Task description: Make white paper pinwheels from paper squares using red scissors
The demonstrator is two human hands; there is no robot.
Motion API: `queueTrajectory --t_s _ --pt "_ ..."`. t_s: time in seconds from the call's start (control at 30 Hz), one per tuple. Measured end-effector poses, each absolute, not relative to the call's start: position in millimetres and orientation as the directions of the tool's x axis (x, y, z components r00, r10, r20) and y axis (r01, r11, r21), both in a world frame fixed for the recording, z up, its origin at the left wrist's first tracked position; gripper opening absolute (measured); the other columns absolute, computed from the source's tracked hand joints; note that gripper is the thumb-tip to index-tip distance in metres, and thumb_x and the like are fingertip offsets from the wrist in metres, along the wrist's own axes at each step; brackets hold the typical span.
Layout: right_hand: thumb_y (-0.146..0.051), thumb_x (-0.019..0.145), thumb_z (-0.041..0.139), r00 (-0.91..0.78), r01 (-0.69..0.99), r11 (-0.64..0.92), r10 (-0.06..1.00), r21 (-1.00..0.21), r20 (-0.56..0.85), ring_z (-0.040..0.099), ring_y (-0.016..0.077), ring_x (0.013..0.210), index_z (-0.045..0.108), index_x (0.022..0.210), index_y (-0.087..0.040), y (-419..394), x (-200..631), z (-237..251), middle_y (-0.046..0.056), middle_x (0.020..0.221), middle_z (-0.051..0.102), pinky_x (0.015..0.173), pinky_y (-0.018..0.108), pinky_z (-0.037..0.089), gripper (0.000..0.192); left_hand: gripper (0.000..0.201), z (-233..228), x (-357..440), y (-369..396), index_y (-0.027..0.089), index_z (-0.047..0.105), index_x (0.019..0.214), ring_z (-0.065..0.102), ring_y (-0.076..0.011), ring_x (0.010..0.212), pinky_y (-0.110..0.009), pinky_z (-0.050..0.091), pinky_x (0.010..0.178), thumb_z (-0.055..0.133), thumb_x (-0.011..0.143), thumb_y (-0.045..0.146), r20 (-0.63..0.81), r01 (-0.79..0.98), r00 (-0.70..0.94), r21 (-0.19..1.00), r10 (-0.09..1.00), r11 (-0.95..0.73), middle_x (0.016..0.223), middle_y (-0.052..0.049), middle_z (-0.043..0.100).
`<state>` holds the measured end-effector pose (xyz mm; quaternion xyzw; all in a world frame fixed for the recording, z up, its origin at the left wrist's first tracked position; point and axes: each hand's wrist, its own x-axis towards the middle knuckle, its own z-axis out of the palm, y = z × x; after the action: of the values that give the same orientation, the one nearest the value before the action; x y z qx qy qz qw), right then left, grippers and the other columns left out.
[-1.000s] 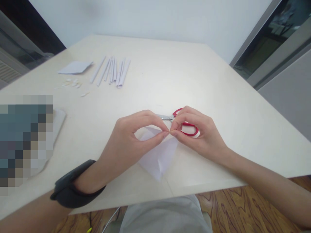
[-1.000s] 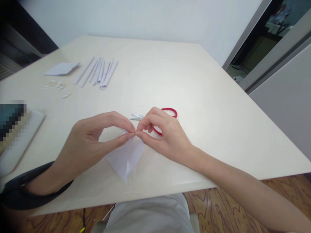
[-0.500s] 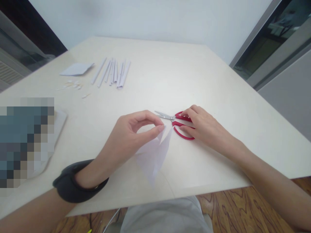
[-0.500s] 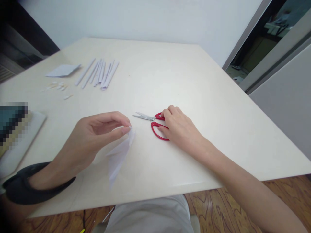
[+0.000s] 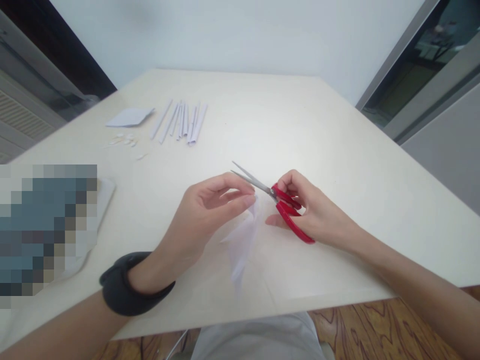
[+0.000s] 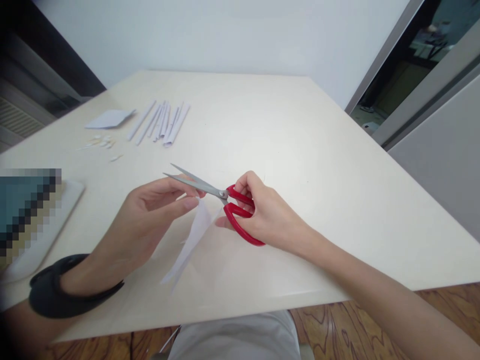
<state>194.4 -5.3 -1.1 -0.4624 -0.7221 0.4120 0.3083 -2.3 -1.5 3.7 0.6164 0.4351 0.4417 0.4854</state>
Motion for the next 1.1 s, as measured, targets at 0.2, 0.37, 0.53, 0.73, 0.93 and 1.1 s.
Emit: queueTrajectory --t_s 0.2,0.37,0.53,0.73,0.93,1.1 --pt "-0.03 0.07 0.068 -0.371 0.487 0.304 0.921 -0.819 0.121 0.041 0.0106 0.061 0.035 0.092 -0.023 -12.4 187.0 -0.2 -0.005 0.074 0.044 0.056 0.026 0.038 0.041 0.002 2.5 -2.3 -0.8 0.02 0.062 0.078 0.058 -0.0152 0.081 -0.024 0.047 0.073 0.062 0.079 0.022 0.09 0.028 0.268 0.994 0.959 -0.102 0.084 -0.001 0.061" --pt "-0.024 0.07 0.066 -0.349 0.535 0.351 0.92 -0.769 0.177 0.043 0.0124 0.069 0.034 0.092 -0.023 -13.3 185.5 -3.8 -0.002 0.081 0.047 0.058 0.026 0.039 0.039 0.003 -1.0 -3.2 -0.9 0.02 0.061 0.078 0.058 -0.0149 0.076 -0.024 0.045 0.069 0.061 0.079 0.022 0.038 0.0 0.286 0.999 0.958 -0.039 0.08 -0.001 0.062" --pt "-0.023 0.07 0.065 -0.341 0.577 0.357 0.922 -0.734 0.181 0.043 0.0119 0.068 0.034 0.092 -0.024 -14.8 185.0 -4.9 -0.002 0.084 0.049 0.058 0.026 0.04 0.038 0.003 -2.6 -3.7 -0.5 0.02 0.061 0.077 0.057 -0.0135 0.078 -0.023 0.044 0.071 0.061 0.079 0.018 0.02 -0.032 0.294 0.999 0.956 -0.011 0.082 0.0 0.062" --pt "-0.023 0.07 0.064 -0.342 0.581 0.36 0.922 -0.73 0.182 0.043 0.0116 0.067 0.035 0.092 -0.024 -14.6 184.8 -5.2 -0.002 0.082 0.049 0.057 0.026 0.04 0.037 0.003 -1.6 -3.1 -0.4 0.02 0.062 0.076 0.056 -0.0131 0.079 -0.022 0.044 0.071 0.062 0.078 0.019 -0.002 -0.051 0.308 0.999 0.951 0.019 0.085 0.001 0.062" --pt "-0.023 0.07 0.064 -0.339 0.571 0.349 0.925 -0.743 0.173 0.043 0.0113 0.067 0.035 0.091 -0.024 -14.7 184.8 -6.1 -0.003 0.08 0.048 0.055 0.024 0.039 0.036 0.001 -1.4 -3.2 -0.2 0.021 0.062 0.079 0.057 -0.0145 0.083 -0.023 0.045 0.073 0.062 0.079 0.02 -0.027 -0.029 0.33 0.999 0.944 0.039 0.088 0.001 0.062" --pt "-0.024 0.071 0.064 -0.326 0.581 0.334 0.931 -0.742 0.164 0.043 0.0109 0.065 0.035 0.09 -0.024 -15.8 184.4 -6.1 -0.004 0.078 0.048 0.054 0.023 0.038 0.035 0.002 -2.1 -3.9 0.1 0.021 0.062 0.081 0.059 -0.0154 0.083 -0.024 0.046 0.072 0.061 0.08 0.022 -0.046 -0.002 0.333 0.999 0.942 0.049 0.087 0.0 0.063"
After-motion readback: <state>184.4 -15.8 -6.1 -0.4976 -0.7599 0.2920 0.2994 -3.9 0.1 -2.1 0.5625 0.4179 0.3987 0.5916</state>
